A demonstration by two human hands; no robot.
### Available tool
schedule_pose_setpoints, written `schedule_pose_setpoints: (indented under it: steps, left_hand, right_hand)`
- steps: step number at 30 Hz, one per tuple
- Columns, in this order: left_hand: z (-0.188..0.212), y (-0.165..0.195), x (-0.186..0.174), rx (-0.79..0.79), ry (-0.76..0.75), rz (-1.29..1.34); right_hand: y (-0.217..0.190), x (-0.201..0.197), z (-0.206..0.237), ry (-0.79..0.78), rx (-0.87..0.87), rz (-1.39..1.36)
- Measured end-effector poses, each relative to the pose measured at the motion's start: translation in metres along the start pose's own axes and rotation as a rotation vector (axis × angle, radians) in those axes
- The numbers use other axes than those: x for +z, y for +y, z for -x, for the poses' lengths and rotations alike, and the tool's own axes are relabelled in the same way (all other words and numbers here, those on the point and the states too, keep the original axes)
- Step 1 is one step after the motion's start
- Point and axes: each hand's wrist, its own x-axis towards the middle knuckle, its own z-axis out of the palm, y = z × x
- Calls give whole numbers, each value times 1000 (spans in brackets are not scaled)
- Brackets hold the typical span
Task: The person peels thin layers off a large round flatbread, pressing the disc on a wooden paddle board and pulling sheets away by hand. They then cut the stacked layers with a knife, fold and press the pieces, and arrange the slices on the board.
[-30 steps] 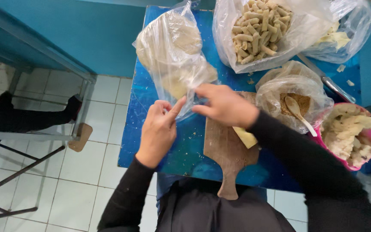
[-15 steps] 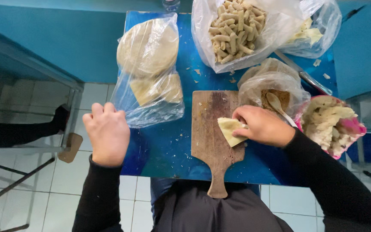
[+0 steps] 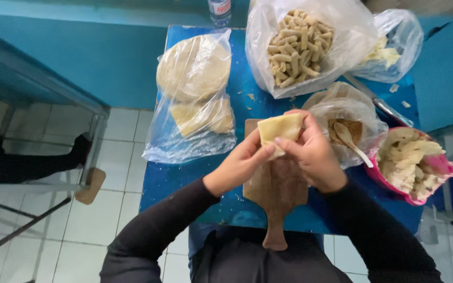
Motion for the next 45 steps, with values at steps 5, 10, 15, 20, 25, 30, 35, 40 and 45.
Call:
schedule_pose_setpoints:
  steps: [5, 10, 15, 20, 25, 30, 35, 40, 45]
  left_hand:
    - [-17, -33, -10, -172, 60, 445]
    - [-11, -40, -26, -341, 38, 553]
    - [-9, -41, -26, -373, -3, 600]
    - [-6, -35, -24, -449, 10, 556]
    - [-1, -29, -23, -334, -106, 322]
    - [2, -31, -20, -282, -125, 206]
    - [1, -31, -26, -309, -4, 239]
    - [-2, -26, -29, -90, 241, 238]
    - [0, -11, -34, 18, 397, 317]
  right_hand:
    - [-4, -4, 10, 176, -365, 998]
    - [-24, -16, 10, -127, -727, 1289]
    - [-18, -17, 9, -288, -650, 1230]
    - [-10, -23, 14, -252, -472, 1017]
    - [0, -33, 16, -140, -213, 866]
    - [18, -54, 16, -30, 91, 438]
    - [16, -66, 17, 208, -141, -36]
    - [1, -45, 24, 364, -285, 893]
    - [8, -6, 22, -52, -617, 1268]
